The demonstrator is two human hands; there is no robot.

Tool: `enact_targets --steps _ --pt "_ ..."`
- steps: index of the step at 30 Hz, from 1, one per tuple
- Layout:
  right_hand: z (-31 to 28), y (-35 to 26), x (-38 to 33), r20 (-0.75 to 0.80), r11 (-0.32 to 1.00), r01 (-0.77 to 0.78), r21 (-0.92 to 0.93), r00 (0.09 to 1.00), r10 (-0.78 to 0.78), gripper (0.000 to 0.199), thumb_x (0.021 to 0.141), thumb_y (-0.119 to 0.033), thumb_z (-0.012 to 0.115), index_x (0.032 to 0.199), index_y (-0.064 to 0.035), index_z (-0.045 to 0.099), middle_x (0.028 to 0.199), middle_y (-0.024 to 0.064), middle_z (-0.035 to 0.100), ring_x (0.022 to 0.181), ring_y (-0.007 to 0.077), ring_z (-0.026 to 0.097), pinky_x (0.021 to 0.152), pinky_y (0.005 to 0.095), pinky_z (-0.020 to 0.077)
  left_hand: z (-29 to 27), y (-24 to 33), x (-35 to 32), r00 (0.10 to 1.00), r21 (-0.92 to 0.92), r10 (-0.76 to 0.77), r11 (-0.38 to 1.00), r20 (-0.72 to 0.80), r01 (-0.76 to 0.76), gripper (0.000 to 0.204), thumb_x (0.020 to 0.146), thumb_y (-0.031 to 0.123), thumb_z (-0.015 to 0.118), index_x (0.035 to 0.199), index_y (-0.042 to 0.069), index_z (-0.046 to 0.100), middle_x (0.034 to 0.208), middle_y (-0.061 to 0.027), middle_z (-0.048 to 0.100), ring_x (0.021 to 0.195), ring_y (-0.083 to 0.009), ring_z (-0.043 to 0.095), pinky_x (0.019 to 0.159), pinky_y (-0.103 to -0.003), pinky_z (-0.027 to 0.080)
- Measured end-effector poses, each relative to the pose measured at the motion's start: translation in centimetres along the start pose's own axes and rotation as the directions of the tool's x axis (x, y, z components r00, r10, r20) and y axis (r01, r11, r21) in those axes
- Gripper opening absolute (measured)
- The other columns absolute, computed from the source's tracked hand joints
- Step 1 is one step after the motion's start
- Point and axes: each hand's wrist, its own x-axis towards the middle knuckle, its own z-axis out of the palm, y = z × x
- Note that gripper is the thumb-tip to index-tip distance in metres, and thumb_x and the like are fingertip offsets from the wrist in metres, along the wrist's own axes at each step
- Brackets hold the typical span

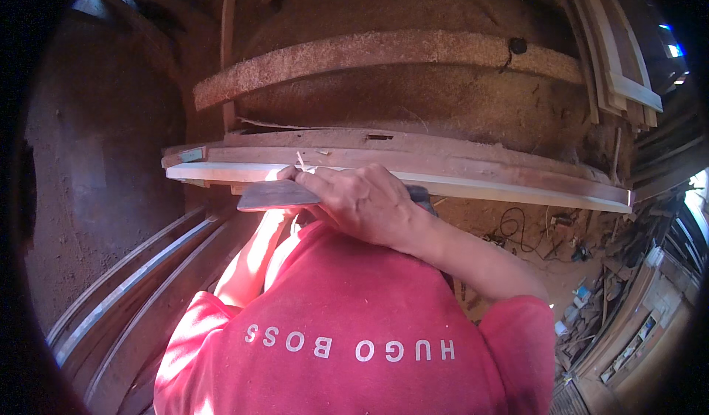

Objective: The person carves a piece of wood using a chisel and a hammer to create a joint.

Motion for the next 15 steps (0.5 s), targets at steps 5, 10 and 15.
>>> enact_targets --steps 5,10,15 --pt "0.0 0.5 0.1 0.282 0.981 0.007 -0.192 0.958 0.049 0.03 0.089 -0.022 0.067 0.114 -0.0069 0.062 0.089 0.0084 0.071 0.065 0.0291 0.069 0.052 0.0387 0.0553 0.5 0.2 -1.0 1.0 -0.02 -0.025 0.999 0.009 0.026 0.019 0.081 0.02 0.075 0.083 0.005 0.064 0.071 -0.0069 0.063 0.062 -0.0207 0.058 0.057 -0.035 0.046" --pt "1.3 0.8 -0.6 0.179 0.989 0.0 -0.15 0.984 0.027 0.029 0.089 -0.025 0.067 0.11 -0.0048 0.062 0.086 0.0091 0.069 0.067 0.0285 0.069 0.052 0.04 0.0548 0.5 0.3 -0.4 0.999 -0.027 -0.042 0.999 0.033 0.042 0.022 0.082 0.023 0.076 0.083 0.005 0.064 0.071 -0.0072 0.063 0.063 -0.0209 0.059 0.057 -0.036 0.046" --pt "0.8 1.4 0.1 0.057 0.992 -0.074 -0.104 0.995 0.08 0.019 0.092 -0.023 0.062 0.105 -0.0093 0.06 0.079 0.0102 0.069 0.067 0.0313 0.069 0.056 0.0427 0.055 -0.5 -2.3 1.5 0.928 0.113 -0.242 0.953 -0.284 0.282 0.025 0.084 0.027 0.076 0.084 0.005 0.064 0.072 -0.0076 0.064 0.063 -0.0211 0.059 0.057 -0.036 0.046"
